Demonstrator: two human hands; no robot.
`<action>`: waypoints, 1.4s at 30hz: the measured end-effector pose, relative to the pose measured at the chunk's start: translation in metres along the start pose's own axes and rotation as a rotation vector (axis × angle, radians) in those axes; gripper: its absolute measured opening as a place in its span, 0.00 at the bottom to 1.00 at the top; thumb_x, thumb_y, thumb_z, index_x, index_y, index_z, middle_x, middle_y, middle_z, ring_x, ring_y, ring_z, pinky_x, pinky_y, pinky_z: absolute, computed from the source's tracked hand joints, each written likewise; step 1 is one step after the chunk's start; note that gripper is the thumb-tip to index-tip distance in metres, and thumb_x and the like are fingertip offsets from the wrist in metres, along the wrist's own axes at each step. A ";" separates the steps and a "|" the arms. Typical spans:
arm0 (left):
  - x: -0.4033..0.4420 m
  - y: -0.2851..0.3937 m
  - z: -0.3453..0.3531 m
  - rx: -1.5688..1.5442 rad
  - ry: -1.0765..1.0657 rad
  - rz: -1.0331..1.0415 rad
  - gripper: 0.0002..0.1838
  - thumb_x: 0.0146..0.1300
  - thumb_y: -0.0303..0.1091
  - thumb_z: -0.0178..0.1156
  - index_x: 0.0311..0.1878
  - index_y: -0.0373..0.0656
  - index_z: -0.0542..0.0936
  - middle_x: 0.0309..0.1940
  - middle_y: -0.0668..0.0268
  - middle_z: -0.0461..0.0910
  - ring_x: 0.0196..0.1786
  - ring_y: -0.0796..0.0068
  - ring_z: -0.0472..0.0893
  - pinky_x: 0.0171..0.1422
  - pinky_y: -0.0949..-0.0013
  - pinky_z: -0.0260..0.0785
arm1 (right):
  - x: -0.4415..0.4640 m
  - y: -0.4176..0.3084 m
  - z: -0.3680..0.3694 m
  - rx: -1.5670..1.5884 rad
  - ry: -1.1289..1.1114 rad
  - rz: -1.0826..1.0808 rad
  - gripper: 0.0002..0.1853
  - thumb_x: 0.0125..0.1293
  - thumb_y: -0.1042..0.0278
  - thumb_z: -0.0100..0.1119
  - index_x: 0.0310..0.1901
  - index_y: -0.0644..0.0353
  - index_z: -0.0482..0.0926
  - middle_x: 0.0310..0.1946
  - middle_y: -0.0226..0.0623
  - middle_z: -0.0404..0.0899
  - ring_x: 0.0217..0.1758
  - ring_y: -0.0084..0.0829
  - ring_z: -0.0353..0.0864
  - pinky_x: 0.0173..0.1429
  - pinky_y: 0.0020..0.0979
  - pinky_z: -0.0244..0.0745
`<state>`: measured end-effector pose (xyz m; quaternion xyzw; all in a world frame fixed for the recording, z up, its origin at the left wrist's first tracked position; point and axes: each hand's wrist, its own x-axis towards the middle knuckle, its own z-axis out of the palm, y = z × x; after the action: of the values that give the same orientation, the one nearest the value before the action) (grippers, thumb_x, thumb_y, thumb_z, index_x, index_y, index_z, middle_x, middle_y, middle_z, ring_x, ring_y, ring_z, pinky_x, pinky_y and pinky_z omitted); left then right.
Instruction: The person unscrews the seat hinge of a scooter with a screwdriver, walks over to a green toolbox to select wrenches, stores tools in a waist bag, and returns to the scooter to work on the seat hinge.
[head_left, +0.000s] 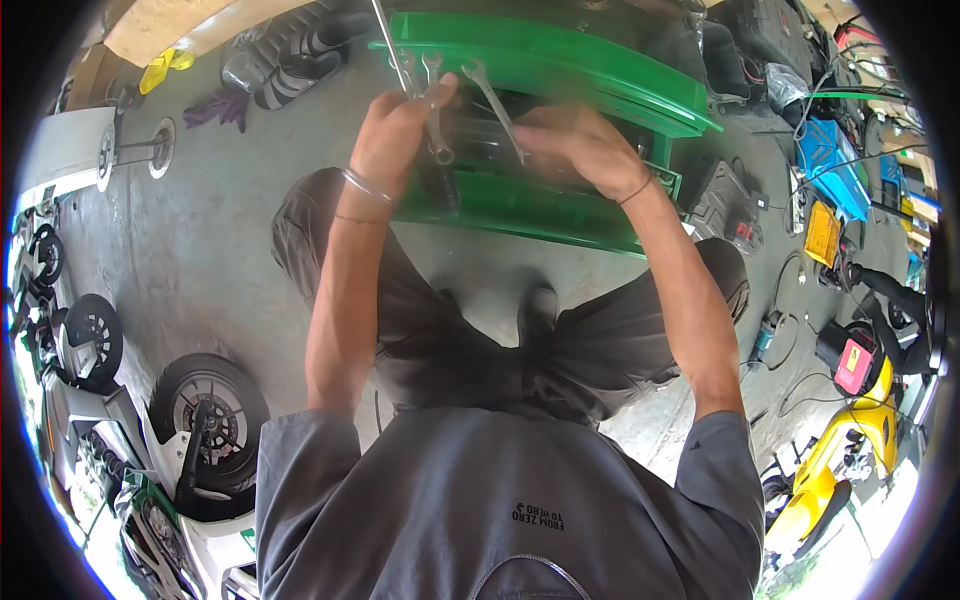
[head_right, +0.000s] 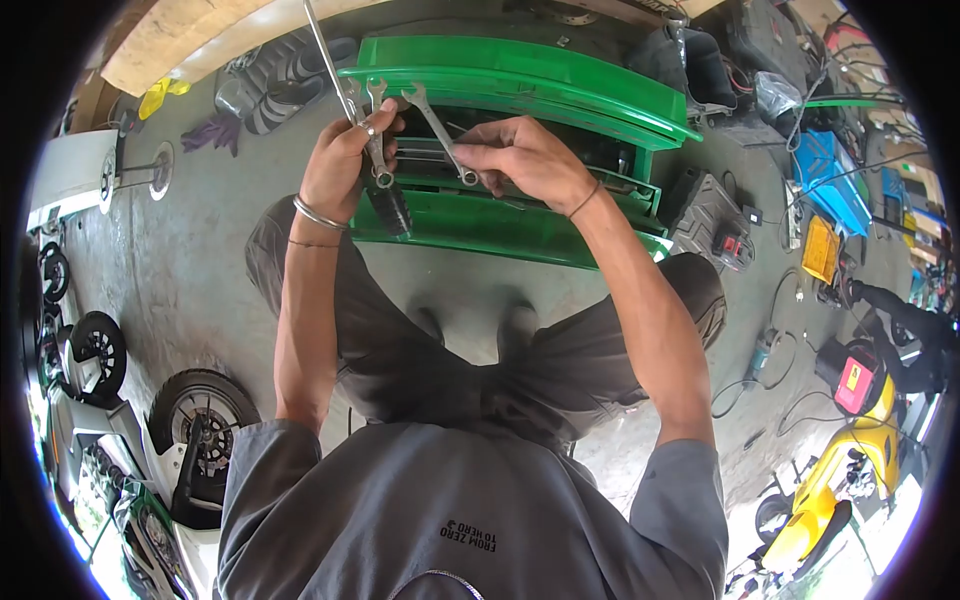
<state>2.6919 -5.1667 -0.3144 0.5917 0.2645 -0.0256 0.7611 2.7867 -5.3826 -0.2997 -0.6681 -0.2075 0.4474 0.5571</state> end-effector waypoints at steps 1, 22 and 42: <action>-0.002 0.002 0.004 -0.032 -0.005 -0.022 0.20 0.64 0.44 0.65 0.46 0.35 0.79 0.34 0.69 0.77 0.30 0.82 0.73 0.32 0.75 0.67 | -0.001 0.001 0.001 -0.025 -0.004 0.001 0.12 0.67 0.61 0.61 0.36 0.63 0.84 0.21 0.25 0.74 0.23 0.18 0.69 0.29 0.23 0.64; -0.004 -0.016 0.030 0.006 -0.195 0.002 0.15 0.64 0.41 0.65 0.42 0.37 0.82 0.31 0.67 0.81 0.29 0.83 0.74 0.32 0.76 0.65 | -0.002 0.002 -0.002 -0.083 0.080 -0.173 0.15 0.65 0.66 0.61 0.51 0.62 0.81 0.40 0.31 0.83 0.35 0.21 0.79 0.39 0.23 0.72; -0.016 -0.005 0.060 0.315 -0.464 -0.166 0.16 0.64 0.43 0.62 0.40 0.36 0.82 0.23 0.66 0.80 0.21 0.86 0.69 0.25 0.79 0.59 | -0.003 -0.008 -0.038 0.221 0.298 0.057 0.12 0.62 0.61 0.67 0.36 0.64 0.85 0.27 0.30 0.81 0.24 0.19 0.73 0.30 0.22 0.68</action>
<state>2.6986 -5.2273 -0.3021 0.6571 0.1239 -0.2631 0.6955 2.8182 -5.4039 -0.2923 -0.6673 -0.0532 0.3790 0.6389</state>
